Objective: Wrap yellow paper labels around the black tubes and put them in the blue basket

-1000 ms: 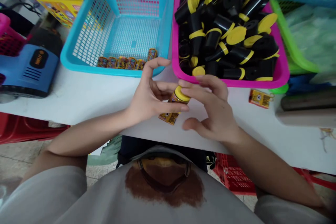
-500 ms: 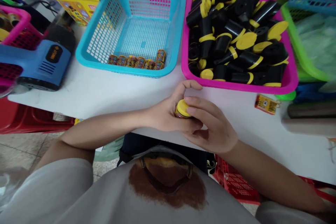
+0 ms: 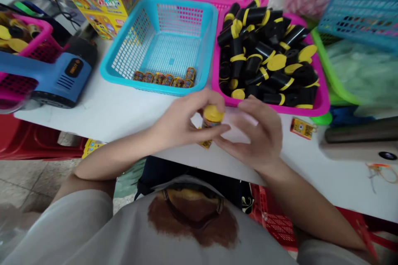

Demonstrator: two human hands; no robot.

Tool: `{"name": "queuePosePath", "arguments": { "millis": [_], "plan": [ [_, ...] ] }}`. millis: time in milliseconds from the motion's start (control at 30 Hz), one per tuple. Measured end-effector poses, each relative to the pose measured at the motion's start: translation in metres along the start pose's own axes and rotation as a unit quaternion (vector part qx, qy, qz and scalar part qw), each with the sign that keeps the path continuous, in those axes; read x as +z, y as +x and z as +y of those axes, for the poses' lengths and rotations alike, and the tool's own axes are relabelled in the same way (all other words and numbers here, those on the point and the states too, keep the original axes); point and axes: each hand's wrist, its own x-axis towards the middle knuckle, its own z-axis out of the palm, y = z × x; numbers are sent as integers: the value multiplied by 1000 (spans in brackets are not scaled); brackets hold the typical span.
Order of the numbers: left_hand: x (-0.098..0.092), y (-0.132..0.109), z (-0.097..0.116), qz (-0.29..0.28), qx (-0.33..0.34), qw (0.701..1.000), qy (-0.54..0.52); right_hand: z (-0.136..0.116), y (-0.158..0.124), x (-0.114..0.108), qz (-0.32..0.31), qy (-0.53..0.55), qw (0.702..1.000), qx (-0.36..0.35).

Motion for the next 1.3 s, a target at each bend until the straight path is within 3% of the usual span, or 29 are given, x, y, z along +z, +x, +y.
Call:
{"name": "queuePosePath", "arguments": {
  "millis": [100, 233, 300, 433, 667, 767, 833, 933, 1000, 1067, 1133, 1233, 1300],
  "plan": [
    [-41, 18, -9, 13, -29, 994, 101, 19, 13, -3, -23, -76, 992, 96],
    [-91, 49, -51, -52, -132, 971, 195, 36, 19, 1, -196, -205, 941, 187],
    [-104, 66, -73, -65, -216, 944, 240, 38, 19, 5, -226, -229, 929, 185],
    [-104, 89, -103, -131, -346, 876, 311, 36, 19, 6, -220, -236, 934, 156],
    [-82, 100, -113, -264, -419, 785, 372, 37, 23, -1, -260, -202, 932, 154],
    [-86, 101, -106, -266, -409, 792, 367, 39, 23, -2, -259, -183, 935, 160],
    [-88, 98, -91, -195, -346, 845, 359, 39, 23, -3, -265, -180, 934, 161],
    [-80, 82, -50, -102, -153, 935, 304, 39, 23, -3, -274, -177, 932, 161],
    [-64, 59, -19, -135, -14, 958, 252, 39, 23, -2, -255, -169, 937, 170],
    [-40, 26, 4, -222, 66, 944, 236, 40, 22, -2, -197, -141, 953, 182],
    [-14, -12, 17, -296, 49, 907, 296, 43, 20, -2, -97, -93, 970, 201],
    [18, -65, 25, -323, -6, 852, 411, 49, 15, -2, 52, -25, 974, 219],
    [28, -90, 31, -301, 15, 839, 454, 50, 12, -2, 93, -3, 974, 205]
  ]
}}
